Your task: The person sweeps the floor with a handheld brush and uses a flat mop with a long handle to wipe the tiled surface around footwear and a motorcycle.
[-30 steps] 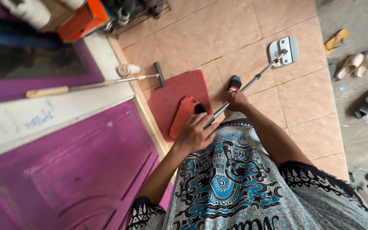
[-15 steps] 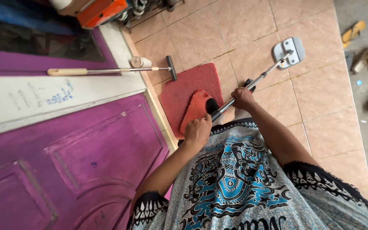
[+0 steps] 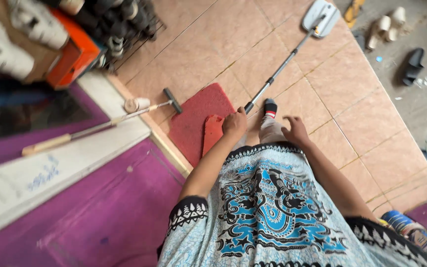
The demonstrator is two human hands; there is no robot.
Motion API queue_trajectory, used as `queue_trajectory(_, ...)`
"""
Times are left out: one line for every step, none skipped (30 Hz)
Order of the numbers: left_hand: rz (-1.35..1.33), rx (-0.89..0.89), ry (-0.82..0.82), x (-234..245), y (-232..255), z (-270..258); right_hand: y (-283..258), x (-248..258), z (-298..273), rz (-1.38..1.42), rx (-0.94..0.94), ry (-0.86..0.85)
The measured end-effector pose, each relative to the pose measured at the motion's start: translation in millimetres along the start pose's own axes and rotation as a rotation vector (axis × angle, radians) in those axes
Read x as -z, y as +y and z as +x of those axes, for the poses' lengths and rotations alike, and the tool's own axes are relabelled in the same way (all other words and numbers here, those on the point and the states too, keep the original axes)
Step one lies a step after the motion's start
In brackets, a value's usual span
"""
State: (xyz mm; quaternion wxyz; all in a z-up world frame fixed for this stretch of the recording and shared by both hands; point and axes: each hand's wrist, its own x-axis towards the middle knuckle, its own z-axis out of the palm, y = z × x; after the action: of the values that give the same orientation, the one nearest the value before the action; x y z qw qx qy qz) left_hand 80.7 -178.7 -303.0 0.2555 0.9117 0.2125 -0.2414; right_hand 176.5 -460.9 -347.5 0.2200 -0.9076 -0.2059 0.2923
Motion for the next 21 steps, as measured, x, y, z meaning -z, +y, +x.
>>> queue_trajectory(-0.09,0.042,-0.082,0,5,13,10,4,-10,0.011,-0.133,-0.043)
queue_trajectory(-0.177,0.085,-0.165,2,9,26,18,10,-20,0.026,-0.266,-0.087)
queue_trajectory(-0.159,0.053,-0.173,2,11,33,25,13,-33,0.039,-0.29,-0.061)
queue_trajectory(-0.225,0.097,-0.209,0,11,35,30,16,-44,0.118,-0.353,-0.023)
queue_trajectory(-0.29,0.148,-0.248,-1,7,33,31,16,-54,0.199,-0.414,0.01)
queue_trajectory(-0.287,0.128,-0.227,-3,3,29,32,15,-62,0.212,-0.435,0.032)
queue_trajectory(-0.288,0.113,-0.199,-2,-1,23,33,17,-66,0.301,-0.526,0.017)
queue_trajectory(-0.252,0.107,-0.22,-1,-6,13,33,17,-69,0.391,-0.615,0.002)
queue_trajectory(-0.218,0.106,-0.236,4,-12,0,33,15,-66,0.403,-0.619,0.019)
queue_trajectory(-0.232,0.107,-0.232,12,-18,-14,31,12,-62,0.416,-0.615,0.021)
queue_trajectory(-0.25,0.115,-0.229,20,-25,-31,29,10,-60,0.427,-0.609,0.015)
queue_trajectory(-0.203,0.117,-0.231,32,-32,-47,26,5,-55,0.435,-0.612,0.024)
queue_trajectory(-0.16,0.122,-0.229,45,-39,-61,23,1,-46,0.469,-0.571,0.009)
queue_trajectory(-0.141,0.146,-0.287,61,-47,-77,20,-3,-37,0.502,-0.53,-0.006)
queue_trajectory(-0.122,0.177,-0.352,77,-55,-100,18,-8,-30,0.508,-0.531,-0.007)
queue_trajectory(-0.126,0.227,-0.388,94,-60,-117,16,-12,-21,0.493,-0.506,-0.026)
queue_trajectory(-0.134,0.276,-0.427,110,-64,-134,14,-15,-15,0.474,-0.483,-0.047)
queue_trajectory(-0.089,0.329,-0.477,126,-68,-152,11,-18,-13,0.477,-0.488,-0.05)
queue_trajectory(-0.047,0.383,-0.522,139,-70,-168,9,-20,-9,0.508,-0.489,-0.071)
queue_trajectory(-0.046,0.425,-0.542,149,-72,-185,8,-21,-8,0.539,-0.491,-0.093)
queue_trajectory(-0.046,0.468,-0.559,155,-73,-199,9,-21,-8,0.541,-0.488,-0.095)
